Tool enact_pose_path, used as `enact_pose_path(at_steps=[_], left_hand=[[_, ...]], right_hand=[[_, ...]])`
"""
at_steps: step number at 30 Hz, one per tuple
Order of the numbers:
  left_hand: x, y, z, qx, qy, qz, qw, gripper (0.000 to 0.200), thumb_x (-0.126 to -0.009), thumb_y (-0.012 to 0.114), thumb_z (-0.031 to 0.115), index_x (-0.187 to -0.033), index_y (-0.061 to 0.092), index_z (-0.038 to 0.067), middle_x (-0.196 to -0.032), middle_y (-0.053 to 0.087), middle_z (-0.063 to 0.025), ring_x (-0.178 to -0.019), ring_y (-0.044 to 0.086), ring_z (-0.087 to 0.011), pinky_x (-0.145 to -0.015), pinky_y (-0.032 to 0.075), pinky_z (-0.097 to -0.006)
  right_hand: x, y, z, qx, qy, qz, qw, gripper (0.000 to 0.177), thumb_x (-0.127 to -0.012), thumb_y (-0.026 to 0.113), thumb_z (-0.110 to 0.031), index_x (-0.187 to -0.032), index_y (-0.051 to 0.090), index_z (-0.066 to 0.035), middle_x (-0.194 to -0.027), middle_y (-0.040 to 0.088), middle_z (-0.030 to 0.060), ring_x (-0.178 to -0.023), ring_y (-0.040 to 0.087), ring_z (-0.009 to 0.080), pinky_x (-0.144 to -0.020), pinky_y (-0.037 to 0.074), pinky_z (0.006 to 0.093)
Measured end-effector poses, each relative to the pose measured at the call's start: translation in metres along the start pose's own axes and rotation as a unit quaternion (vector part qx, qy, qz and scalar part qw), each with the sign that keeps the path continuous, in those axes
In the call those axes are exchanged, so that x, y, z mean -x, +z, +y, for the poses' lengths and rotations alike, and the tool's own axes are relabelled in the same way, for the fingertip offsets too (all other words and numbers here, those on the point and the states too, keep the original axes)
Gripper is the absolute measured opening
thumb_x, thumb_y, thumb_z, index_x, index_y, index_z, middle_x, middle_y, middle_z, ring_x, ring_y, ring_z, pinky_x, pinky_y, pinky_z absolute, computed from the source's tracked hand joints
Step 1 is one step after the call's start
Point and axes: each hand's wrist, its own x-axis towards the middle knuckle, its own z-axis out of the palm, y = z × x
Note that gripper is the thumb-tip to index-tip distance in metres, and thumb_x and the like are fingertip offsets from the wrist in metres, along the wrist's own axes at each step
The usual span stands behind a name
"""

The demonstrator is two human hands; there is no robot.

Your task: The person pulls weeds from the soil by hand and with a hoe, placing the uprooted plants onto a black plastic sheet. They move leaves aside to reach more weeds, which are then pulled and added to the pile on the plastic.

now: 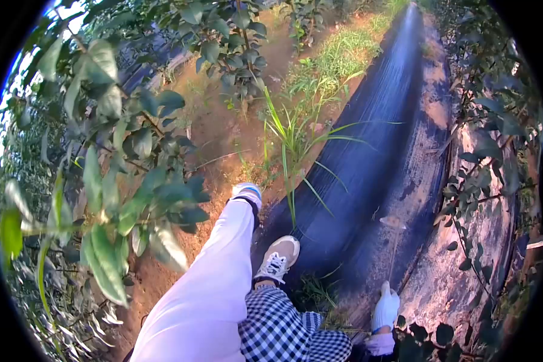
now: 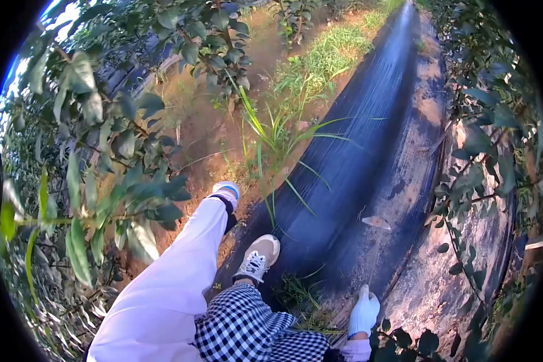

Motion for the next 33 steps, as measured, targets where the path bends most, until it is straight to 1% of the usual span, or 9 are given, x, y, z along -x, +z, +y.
enact_pose_path(at_steps=[5,7,9,15,17,19,24,30,33], left_hand=[[-0.132,0.030,-0.070,0.060,-0.085,0.024,0.994,0.026,-0.090,0.060,0.022,-0.112,0.072,0.017,-0.118,0.068,-0.0081,-0.112,0.064,-0.0280,-0.087,0.053,-0.0444],[-0.243,0.083,-0.108,0.330,-0.274,0.098,0.898,0.030,-0.095,0.049,0.024,-0.118,0.066,0.013,-0.117,0.068,-0.0130,-0.111,0.064,-0.0299,-0.087,0.053,-0.0470],[-0.226,0.058,-0.127,0.287,-0.261,0.115,0.914,0.036,-0.098,0.039,0.026,-0.123,0.059,0.009,-0.117,0.066,-0.0183,-0.109,0.064,-0.0328,-0.087,0.052,-0.0490],[-0.209,0.070,-0.186,0.315,-0.257,0.193,0.893,0.033,-0.092,0.043,0.005,-0.124,0.051,0.007,-0.130,0.050,-0.0200,-0.110,0.060,-0.0407,-0.089,0.051,-0.0492],[-0.205,0.070,-0.197,0.305,-0.260,0.223,0.889,0.032,-0.093,0.043,0.006,-0.123,0.051,0.006,-0.128,0.050,-0.0207,-0.108,0.060,-0.0417,-0.090,0.050,-0.0497],[-0.225,0.091,-0.216,0.366,-0.301,0.189,0.860,0.034,-0.094,0.048,0.025,-0.122,0.052,0.006,-0.128,0.054,-0.0222,-0.107,0.060,-0.0439,-0.089,0.048,-0.0528],[-0.229,0.100,-0.229,0.395,-0.355,0.100,0.842,0.048,-0.093,0.043,0.049,-0.116,0.060,0.011,-0.125,0.060,-0.0195,-0.111,0.058,-0.0418,-0.094,0.044,-0.0467],[-0.238,0.103,-0.210,0.563,-0.414,0.331,0.635,0.051,-0.088,0.056,0.048,-0.126,0.055,0.014,-0.122,0.059,-0.0226,-0.105,0.059,-0.0435,-0.091,0.045,-0.0467],[-0.265,0.093,-0.222,0.335,-0.354,0.429,0.761,0.036,-0.089,0.059,0.038,-0.107,0.061,0.007,-0.098,0.063,-0.0233,-0.102,0.059,-0.0389,-0.088,0.045,-0.0493]], right_hand=[[-0.022,-0.005,-0.001,-0.094,0.106,0.020,0.990,0.034,-0.095,0.056,-0.032,-0.082,0.062,-0.001,-0.058,0.051,0.0003,-0.046,0.044,0.0089,-0.041,0.033,0.0262],[-0.039,-0.006,0.004,-0.059,0.075,0.034,0.995,0.021,-0.094,0.055,-0.020,-0.084,0.063,-0.004,-0.056,0.048,-0.0009,-0.043,0.042,0.0087,-0.038,0.028,0.0241],[-0.022,-0.001,-0.066,0.059,0.089,-0.020,0.994,0.030,-0.095,0.056,-0.026,-0.101,0.062,0.002,-0.093,0.065,0.0100,-0.086,0.056,0.0151,-0.089,0.045,0.0352],[-0.062,0.050,-0.139,0.135,0.205,-0.045,0.968,0.038,-0.097,0.056,-0.030,-0.115,0.062,0.004,-0.090,0.063,0.0074,-0.078,0.054,0.0182,-0.071,0.046,0.0319],[-0.081,0.068,-0.145,0.171,0.108,-0.068,0.977,0.037,-0.097,0.057,-0.030,-0.115,0.062,0.002,-0.090,0.063,0.0067,-0.078,0.054,0.0159,-0.069,0.046,0.0304],[-0.092,0.083,-0.173,0.152,0.162,-0.079,0.972,0.037,-0.097,0.058,-0.030,-0.116,0.062,0.002,-0.091,0.063,0.0071,-0.080,0.054,0.0165,-0.072,0.046,0.0307],[-0.116,0.102,-0.214,0.365,-0.074,-0.113,0.921,0.036,-0.097,0.059,-0.024,-0.119,0.059,0.003,-0.103,0.062,0.0066,-0.089,0.056,0.0158,-0.077,0.047,0.0274],[-0.145,0.100,-0.212,0.136,0.069,-0.129,0.980,0.033,-0.098,0.058,-0.025,-0.120,0.057,-0.001,-0.091,0.057,-0.0009,-0.074,0.046,0.0069,-0.064,0.039,0.0224],[-0.143,0.105,-0.233,0.116,0.082,-0.132,0.981,0.027,-0.098,0.058,-0.024,-0.117,0.058,-0.005,-0.085,0.053,-0.0041,-0.069,0.042,0.0054,-0.059,0.036,0.0222]])
